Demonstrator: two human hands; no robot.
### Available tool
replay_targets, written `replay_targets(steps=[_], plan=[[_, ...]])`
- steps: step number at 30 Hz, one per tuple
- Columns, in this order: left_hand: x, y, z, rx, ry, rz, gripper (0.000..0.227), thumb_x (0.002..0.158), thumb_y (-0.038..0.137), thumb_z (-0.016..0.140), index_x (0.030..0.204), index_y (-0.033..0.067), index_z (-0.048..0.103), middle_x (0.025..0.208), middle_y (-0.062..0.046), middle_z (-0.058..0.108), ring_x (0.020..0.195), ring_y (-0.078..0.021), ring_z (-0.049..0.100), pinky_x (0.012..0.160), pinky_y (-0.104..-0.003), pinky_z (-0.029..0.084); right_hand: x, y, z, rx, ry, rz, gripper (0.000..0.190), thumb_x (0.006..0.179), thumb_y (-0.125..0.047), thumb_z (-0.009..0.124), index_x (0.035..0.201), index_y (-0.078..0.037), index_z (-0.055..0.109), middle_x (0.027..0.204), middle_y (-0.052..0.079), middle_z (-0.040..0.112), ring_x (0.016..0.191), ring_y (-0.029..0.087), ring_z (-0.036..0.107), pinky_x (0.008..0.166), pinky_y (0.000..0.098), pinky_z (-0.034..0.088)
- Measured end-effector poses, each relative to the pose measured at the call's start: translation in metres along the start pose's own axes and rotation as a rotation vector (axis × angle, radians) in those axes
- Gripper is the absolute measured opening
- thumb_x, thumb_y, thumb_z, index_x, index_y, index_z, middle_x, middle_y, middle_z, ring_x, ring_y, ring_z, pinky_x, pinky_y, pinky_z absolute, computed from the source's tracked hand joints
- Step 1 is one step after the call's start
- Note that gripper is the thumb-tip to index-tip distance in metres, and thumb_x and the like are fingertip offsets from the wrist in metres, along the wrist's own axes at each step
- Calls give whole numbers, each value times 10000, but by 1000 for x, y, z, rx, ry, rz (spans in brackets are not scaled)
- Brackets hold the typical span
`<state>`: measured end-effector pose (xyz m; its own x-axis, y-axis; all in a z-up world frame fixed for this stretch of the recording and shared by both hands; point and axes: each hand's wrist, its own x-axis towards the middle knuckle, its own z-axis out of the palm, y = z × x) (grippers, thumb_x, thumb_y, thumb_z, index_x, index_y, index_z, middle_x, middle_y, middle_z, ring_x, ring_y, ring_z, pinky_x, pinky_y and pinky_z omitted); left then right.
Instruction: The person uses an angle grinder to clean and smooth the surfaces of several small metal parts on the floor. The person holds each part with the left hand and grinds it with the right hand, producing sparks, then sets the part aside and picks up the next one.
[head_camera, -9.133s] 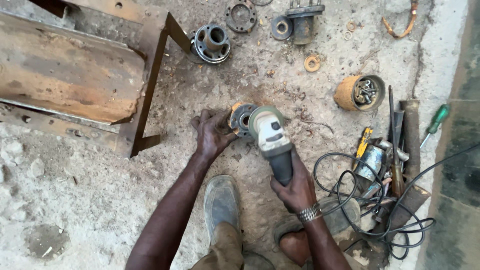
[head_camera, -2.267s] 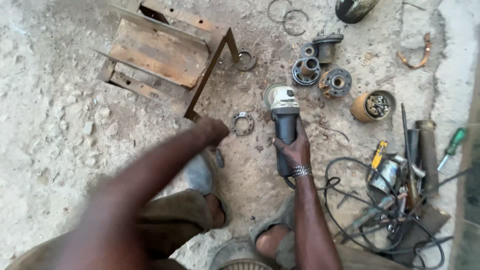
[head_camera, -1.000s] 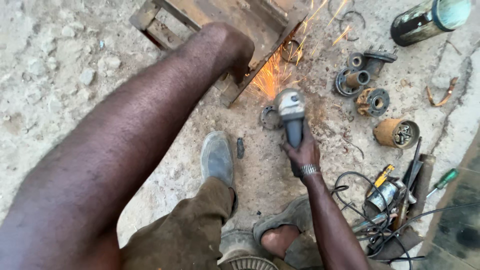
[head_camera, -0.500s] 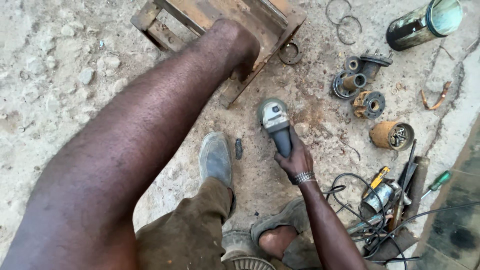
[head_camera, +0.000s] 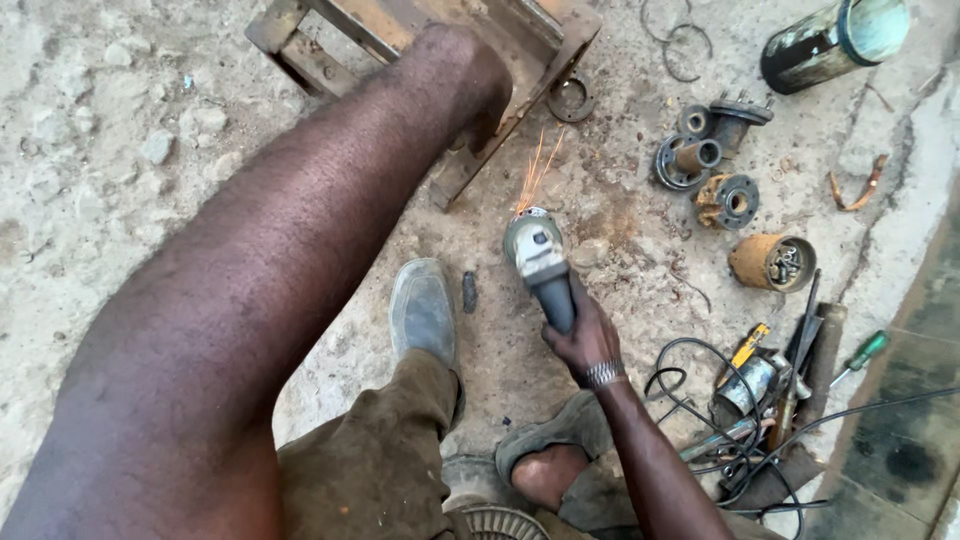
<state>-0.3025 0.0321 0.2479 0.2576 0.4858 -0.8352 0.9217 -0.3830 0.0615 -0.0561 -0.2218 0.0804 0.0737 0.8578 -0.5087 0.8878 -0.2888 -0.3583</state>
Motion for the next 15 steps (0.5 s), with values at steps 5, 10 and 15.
replay_targets(steps=[5, 10, 15], plan=[[-2, 3, -3, 0, 8, 4, 355, 941, 356, 737, 1201, 114, 750, 1115, -60, 782, 977, -221, 751, 913, -395, 610, -19, 12, -19, -14, 52, 6, 1010, 691, -275, 805, 1580, -225, 327, 1208, 223, 674, 1050, 424, 677, 886, 526, 547], [3, 9, -5, 8, -5, 13, 353, 943, 360, 733, 1195, 114, 752, 1111, -59, 783, 975, -219, 752, 913, -395, 611, -16, 7, -12, 36, 61, 14, 1019, 691, -274, 781, 1591, -225, 305, 1206, 227, 677, 1036, 412, 690, 891, 510, 554], [10, 15, -8, 20, -8, 20, 350, 945, 363, 728, 1188, 113, 754, 1107, -58, 784, 973, -218, 753, 912, -394, 612, -8, -4, 3, -2, 56, 3, 1023, 724, -281, 802, 1603, -210, 284, 1203, 265, 661, 1042, 436, 670, 881, 527, 546]])
